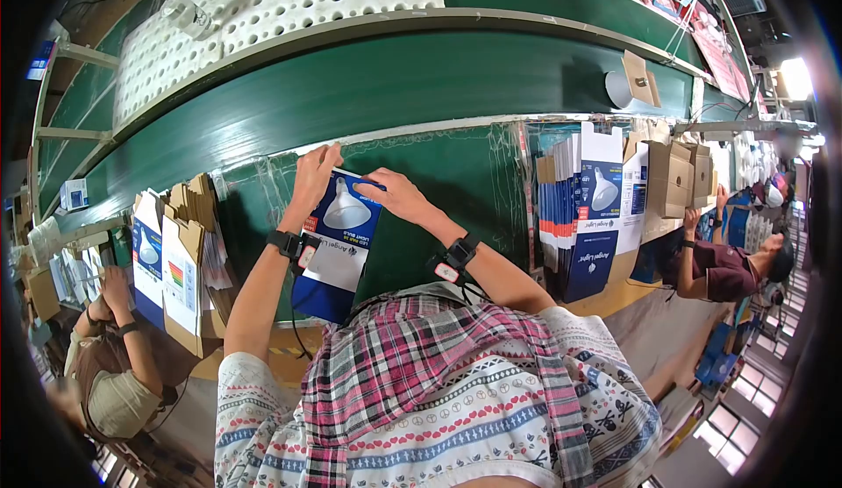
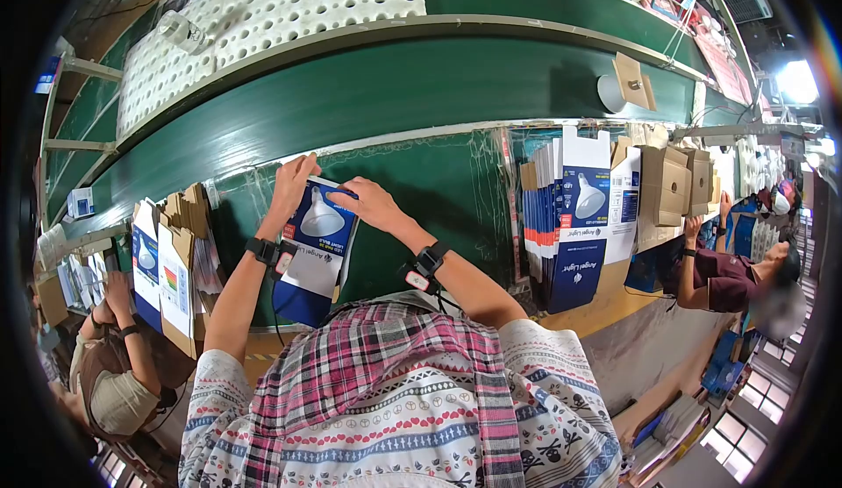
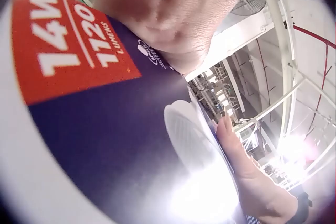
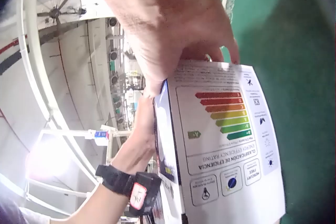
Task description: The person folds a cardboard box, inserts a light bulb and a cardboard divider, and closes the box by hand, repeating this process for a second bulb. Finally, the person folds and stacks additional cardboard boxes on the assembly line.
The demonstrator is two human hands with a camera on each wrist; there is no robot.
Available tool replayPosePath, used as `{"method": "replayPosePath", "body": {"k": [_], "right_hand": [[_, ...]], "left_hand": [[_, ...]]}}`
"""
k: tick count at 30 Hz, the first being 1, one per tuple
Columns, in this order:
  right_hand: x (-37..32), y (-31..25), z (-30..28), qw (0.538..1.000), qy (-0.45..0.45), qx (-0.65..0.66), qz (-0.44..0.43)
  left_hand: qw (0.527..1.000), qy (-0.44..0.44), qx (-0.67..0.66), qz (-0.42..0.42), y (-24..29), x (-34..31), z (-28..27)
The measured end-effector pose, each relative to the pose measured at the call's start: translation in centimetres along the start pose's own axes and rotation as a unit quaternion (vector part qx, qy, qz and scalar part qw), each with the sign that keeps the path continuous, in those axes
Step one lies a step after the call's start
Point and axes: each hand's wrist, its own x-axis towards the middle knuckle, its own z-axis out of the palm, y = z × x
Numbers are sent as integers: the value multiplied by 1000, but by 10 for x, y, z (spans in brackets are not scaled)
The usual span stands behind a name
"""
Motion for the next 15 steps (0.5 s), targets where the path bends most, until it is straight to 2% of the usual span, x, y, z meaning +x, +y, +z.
{"method": "replayPosePath", "body": {"k": [3, 8, 9, 11, 12, 13, 15], "right_hand": [[3, -2, -4, 999, -19, 15, 42], [19, -3, -24, 990, -64, 13, 122], [23, 0, -25, 992, -26, 61, 106], [35, 13, -29, 975, -24, 180, 132], [36, 9, -38, 953, -52, 246, 169], [40, 11, -43, 943, -62, 257, 200], [39, 22, -46, 915, -73, 320, 234]], "left_hand": [[996, 68, -11, 61, 1, -4, -8], [986, 138, -92, 25, 27, -69, -62], [979, 175, -104, 19, 35, -88, -72], [964, 243, -106, 5, 65, -129, -88], [955, 281, -88, 20, 76, -146, -92], [946, 309, -90, 22, 89, -161, -91], [940, 323, -104, 24, 107, -182, -82]]}}
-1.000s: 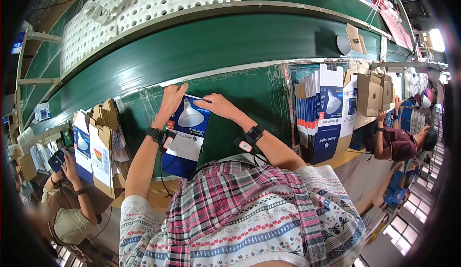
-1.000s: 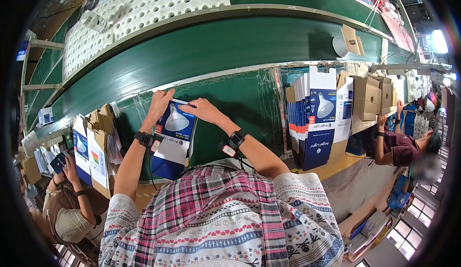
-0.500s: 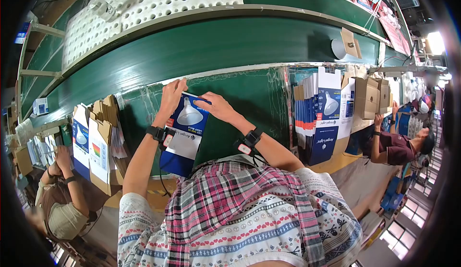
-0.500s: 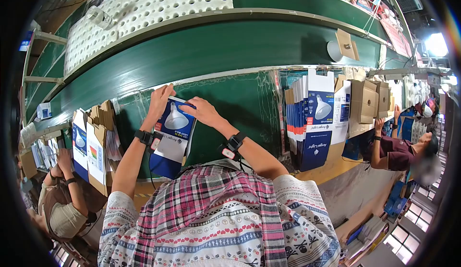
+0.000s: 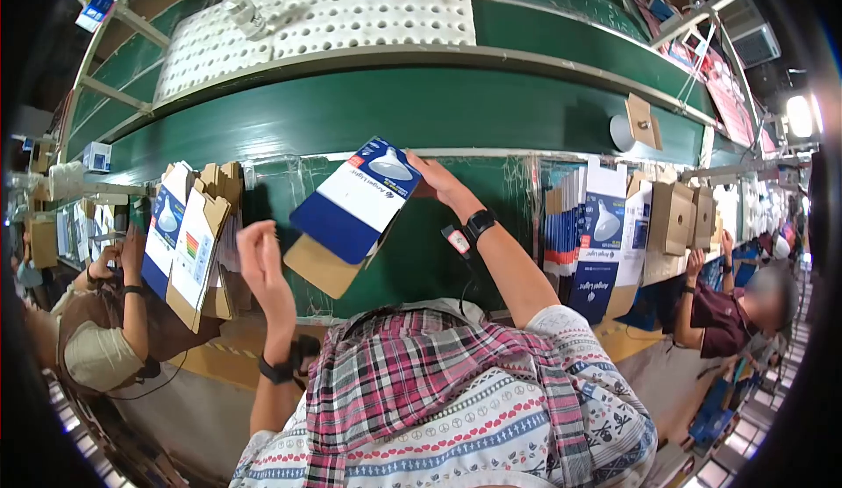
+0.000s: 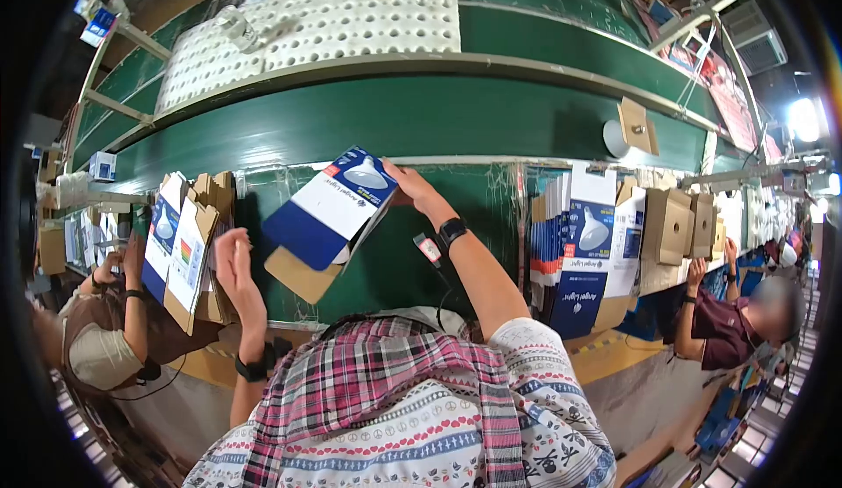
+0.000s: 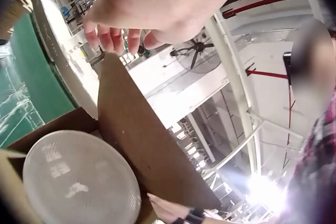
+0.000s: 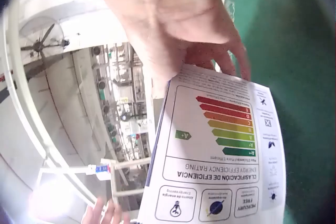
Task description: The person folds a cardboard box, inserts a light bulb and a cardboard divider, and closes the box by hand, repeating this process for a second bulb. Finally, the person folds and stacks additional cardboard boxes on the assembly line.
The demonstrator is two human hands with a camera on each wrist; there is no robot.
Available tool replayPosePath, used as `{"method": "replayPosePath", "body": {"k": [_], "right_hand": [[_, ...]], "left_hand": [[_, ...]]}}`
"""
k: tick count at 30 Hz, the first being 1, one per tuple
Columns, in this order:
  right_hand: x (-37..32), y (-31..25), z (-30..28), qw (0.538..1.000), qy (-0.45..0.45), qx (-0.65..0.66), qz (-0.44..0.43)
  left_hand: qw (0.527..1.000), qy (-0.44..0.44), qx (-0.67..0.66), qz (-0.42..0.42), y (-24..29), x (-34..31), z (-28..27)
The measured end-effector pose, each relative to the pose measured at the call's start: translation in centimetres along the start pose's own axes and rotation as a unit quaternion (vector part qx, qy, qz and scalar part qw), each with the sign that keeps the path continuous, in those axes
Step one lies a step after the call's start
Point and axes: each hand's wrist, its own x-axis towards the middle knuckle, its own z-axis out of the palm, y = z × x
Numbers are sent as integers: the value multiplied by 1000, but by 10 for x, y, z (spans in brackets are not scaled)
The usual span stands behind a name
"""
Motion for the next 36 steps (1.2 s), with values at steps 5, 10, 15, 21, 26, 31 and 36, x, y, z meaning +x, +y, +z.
{"method": "replayPosePath", "body": {"k": [5, 10, 15, 21, 26, 31, 36], "right_hand": [[-16, 38, 0, 987, -72, 146, 1], [-23, 85, 8, 958, -95, 270, -31], [-42, 98, 17, 944, -159, 279, -69], [-11, 72, 46, 889, -152, 415, -119], [52, 41, 51, 887, -174, 385, -184], [115, 16, 49, 959, -147, 174, -170], [130, -13, 52, 991, -61, 83, -82]], "left_hand": [[974, -123, -150, -119, -18, -14, 55], [980, -165, 45, 102, -105, 7, 115], [908, -406, 41, 98, -68, 40, 100], [921, -388, 13, 31, -10, 55, 77], [880, -296, 258, 267, -8, 104, 100], [893, -153, 285, 312, -57, 179, 114], [910, -231, 281, 200, -118, 240, 111]]}}
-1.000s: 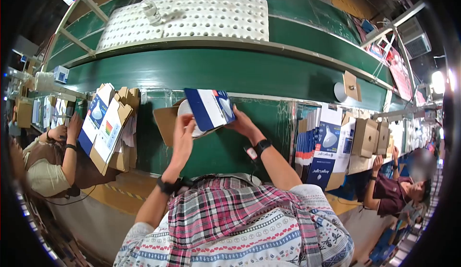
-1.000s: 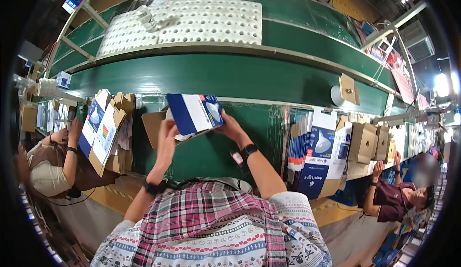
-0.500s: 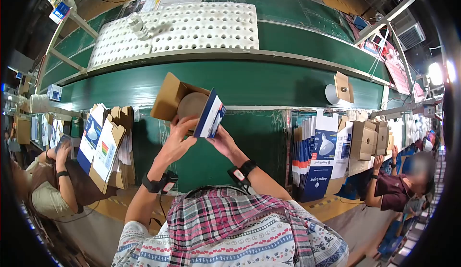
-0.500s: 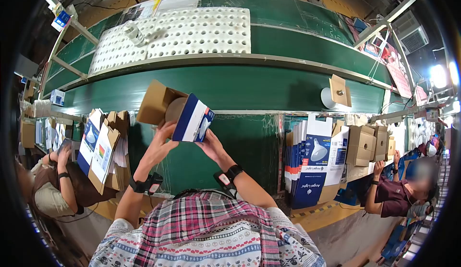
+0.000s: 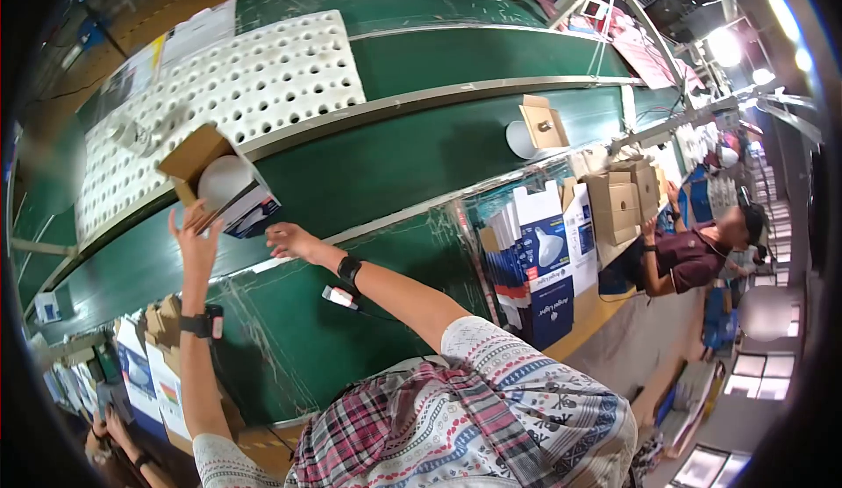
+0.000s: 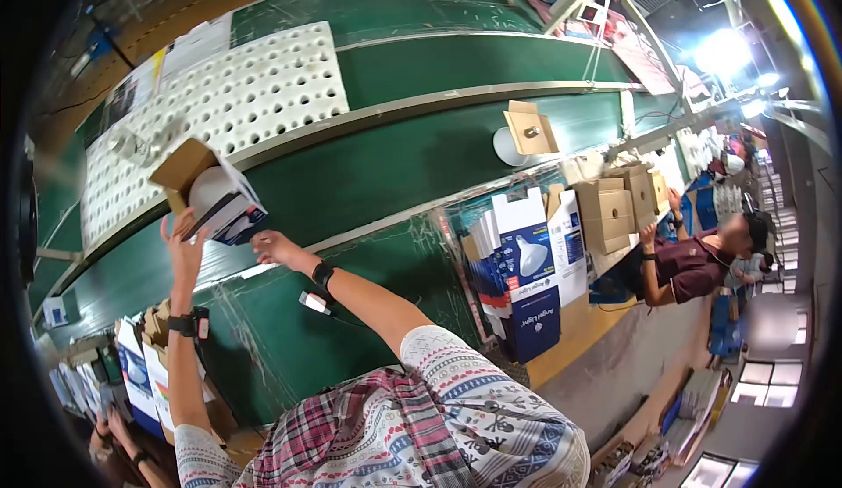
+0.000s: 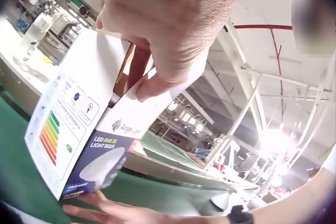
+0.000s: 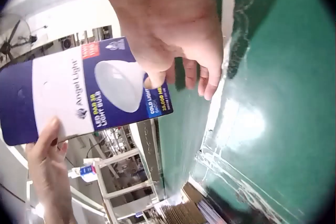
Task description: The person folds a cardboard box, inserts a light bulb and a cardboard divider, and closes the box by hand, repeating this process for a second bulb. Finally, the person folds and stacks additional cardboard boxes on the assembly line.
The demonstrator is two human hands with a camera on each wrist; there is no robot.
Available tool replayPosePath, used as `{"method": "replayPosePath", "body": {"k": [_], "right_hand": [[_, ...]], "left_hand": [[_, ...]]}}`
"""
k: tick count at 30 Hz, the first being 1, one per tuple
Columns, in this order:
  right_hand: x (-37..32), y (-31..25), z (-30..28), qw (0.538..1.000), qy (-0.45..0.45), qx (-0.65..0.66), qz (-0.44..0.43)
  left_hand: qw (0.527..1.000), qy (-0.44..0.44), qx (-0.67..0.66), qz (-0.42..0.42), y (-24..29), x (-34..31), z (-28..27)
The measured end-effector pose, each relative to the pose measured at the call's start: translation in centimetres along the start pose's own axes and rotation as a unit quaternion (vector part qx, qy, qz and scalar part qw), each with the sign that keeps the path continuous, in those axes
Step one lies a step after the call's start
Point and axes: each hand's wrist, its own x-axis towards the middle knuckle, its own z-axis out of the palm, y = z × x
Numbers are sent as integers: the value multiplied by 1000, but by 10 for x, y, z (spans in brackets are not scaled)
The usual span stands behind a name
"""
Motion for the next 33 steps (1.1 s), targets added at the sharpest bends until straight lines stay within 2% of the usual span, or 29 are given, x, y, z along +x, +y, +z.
{"method": "replayPosePath", "body": {"k": [1, 4, 5, 8, 12, 15, 16, 17, 18, 20, 22, 25, 28, 33], "right_hand": [[-7, -2, -1, 1000, 9, 7, 6], [-22, 10, -9, 999, 31, -10, -10], [-32, 12, -12, 1000, 21, -7, -3], [-59, 12, -19, 999, -1, 47, 25], [-92, 8, -23, 997, 22, 28, 67], [-111, 6, -23, 995, 31, 13, 91], [-117, 6, -24, 995, 37, 15, 96], [-122, 7, -25, 994, 45, 19, 101], [-128, 8, -26, 993, 48, 22, 101], [-137, 11, -26, 993, 55, 33, 98], [-146, 16, -26, 992, 66, 43, 101], [-158, 22, -24, 988, 89, 56, 113], [-165, 28, -22, 986, 102, 64, 117], [-165, 29, -5, 986, 108, 32, 119]], "left_hand": [[998, -14, -44, -35, -8, 1, 2], [991, 30, 58, 114, -6, -10, -20], [997, 27, -34, 69, -5, -19, -25], [997, 71, 0, 30, -7, -44, -42], [990, 123, 43, -60, -34, -91, -76], [974, 192, 79, -90, -97, -134, -108], [965, 210, 87, -130, -129, -151, -115], [956, 209, 143, -148, -161, -170, -126], [941, 189, 185, -211, -181, -187, -137], [920, 139, 178, -319, -220, -219, -155], [905, 111, 161, -378, -237, -240, -165], [894, 34, 48, -443, -250, -255, -169], [900, 66, 18, -429, -251, -257, -170], [908, 155, 64, -384, -265, -260, -168]]}}
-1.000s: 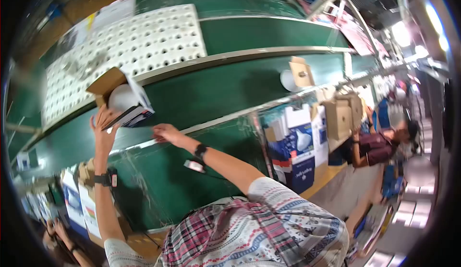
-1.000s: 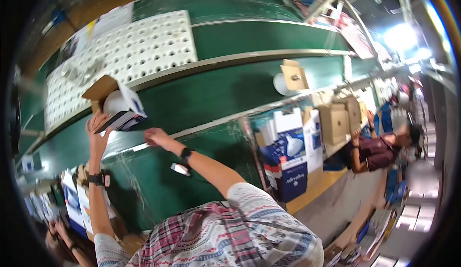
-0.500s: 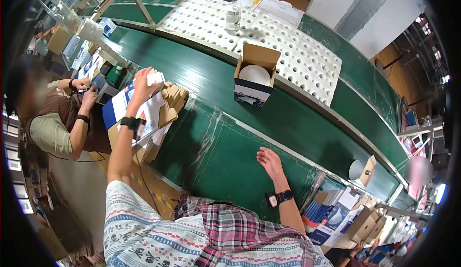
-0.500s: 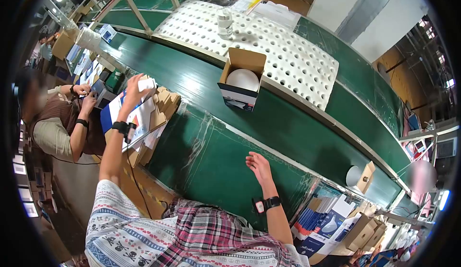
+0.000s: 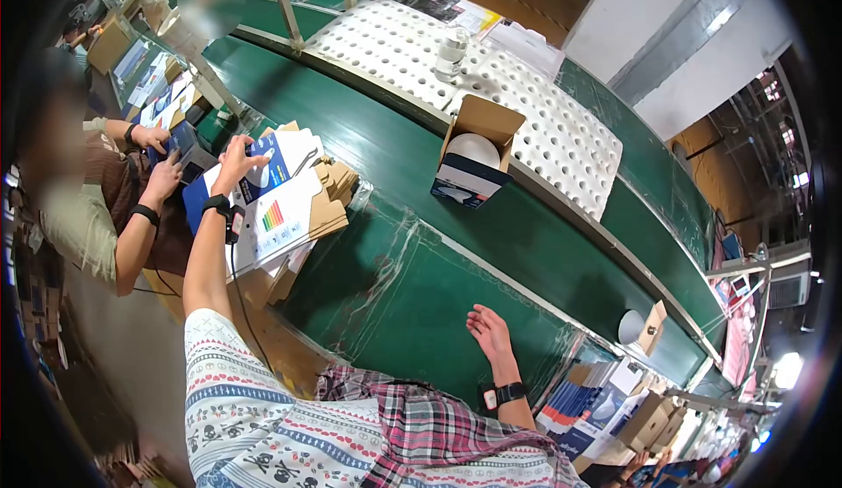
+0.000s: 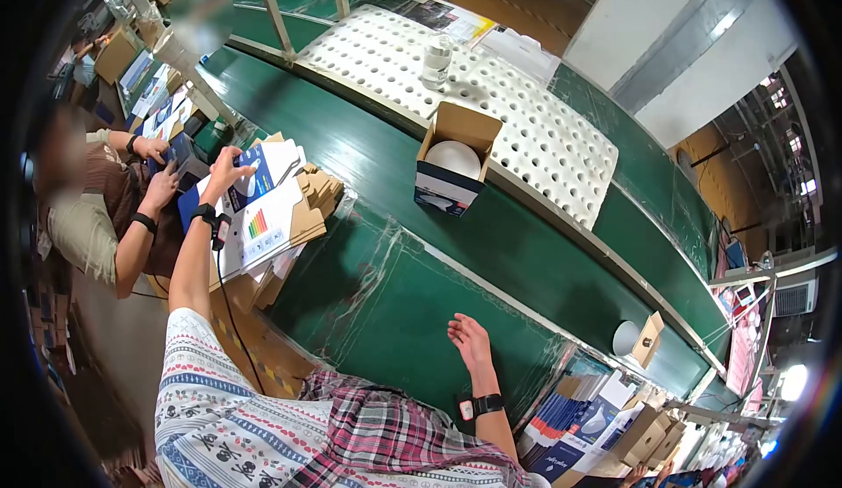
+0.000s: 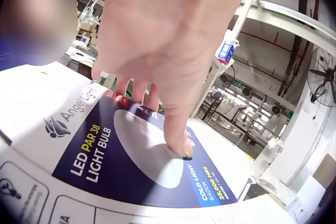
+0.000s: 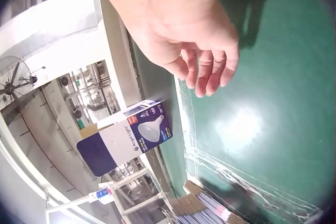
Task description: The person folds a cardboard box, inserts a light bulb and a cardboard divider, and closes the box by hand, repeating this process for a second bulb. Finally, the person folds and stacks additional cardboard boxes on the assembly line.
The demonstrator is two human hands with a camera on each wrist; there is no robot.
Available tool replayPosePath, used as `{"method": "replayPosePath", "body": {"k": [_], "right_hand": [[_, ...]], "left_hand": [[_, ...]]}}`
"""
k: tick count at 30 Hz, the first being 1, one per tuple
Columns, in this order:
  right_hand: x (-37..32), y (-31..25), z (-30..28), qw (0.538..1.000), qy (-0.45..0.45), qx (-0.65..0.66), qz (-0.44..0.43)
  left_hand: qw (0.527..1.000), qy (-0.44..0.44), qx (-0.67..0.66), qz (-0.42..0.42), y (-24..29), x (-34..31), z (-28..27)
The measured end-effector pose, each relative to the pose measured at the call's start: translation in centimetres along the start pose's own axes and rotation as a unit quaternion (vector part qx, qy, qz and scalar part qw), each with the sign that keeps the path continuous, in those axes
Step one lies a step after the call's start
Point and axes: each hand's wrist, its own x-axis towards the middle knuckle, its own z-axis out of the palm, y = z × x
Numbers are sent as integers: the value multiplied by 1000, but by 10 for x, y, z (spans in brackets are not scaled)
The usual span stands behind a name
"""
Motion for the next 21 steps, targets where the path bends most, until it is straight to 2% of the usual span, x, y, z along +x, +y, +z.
{"method": "replayPosePath", "body": {"k": [1, 3, 4, 6, 7, 8, 9, 10, 11, 12, 13, 15, 17, 19, 20, 21], "right_hand": [[-1, -1, 5, 1000, 2, -17, -3], [-6, -5, 18, 998, 6, -59, -22], [-9, -8, 26, 996, 5, -85, -36], [-11, -15, 43, 988, -13, -141, -69], [-10, -19, 54, 981, -31, -170, -90], [-10, -24, 67, 972, -54, -200, -109], [-22, -36, 90, 952, -66, -246, -169], [-45, -54, 116, 927, -80, -288, -228], [-63, -67, 137, 896, -95, -325, -287], [-70, -73, 151, 879, -90, -334, -327], [-76, -78, 163, 861, -82, -340, -369], [-87, -87, 173, 755, -46, -469, -456], [-89, -85, 164, 739, -42, -504, -444], [-86, -81, 139, 738, -48, -547, -392], [-87, -78, 133, 738, -49, -568, -362], [-84, -74, 133, 718, -76, -565, -399]], "left_hand": [[999, 41, 1, 16, 0, 3, -3], [996, 61, -34, 52, 22, 1, -27], [991, 59, -69, 96, 34, 0, -40], [994, 56, -21, 89, 93, -16, -69], [994, 59, 16, 95, 105, -22, -82], [999, 3, -10, 40, 93, -31, -105], [989, 17, 71, 130, 152, -45, -101], [974, 57, 34, 217, 157, -53, -91], [965, 64, 18, 254, 172, -66, -82], [975, -39, -46, 212, 201, -90, -89], [973, -84, -90, 194, 218, -107, -78], [960, -86, -67, 257, 241, -141, -55], [960, -117, -33, 252, 271, -180, -63], [955, -111, -64, 266, 270, -198, -43], [957, -104, -50, 266, 268, -205, -50], [957, -100, -37, 271, 266, -212, -57]]}}
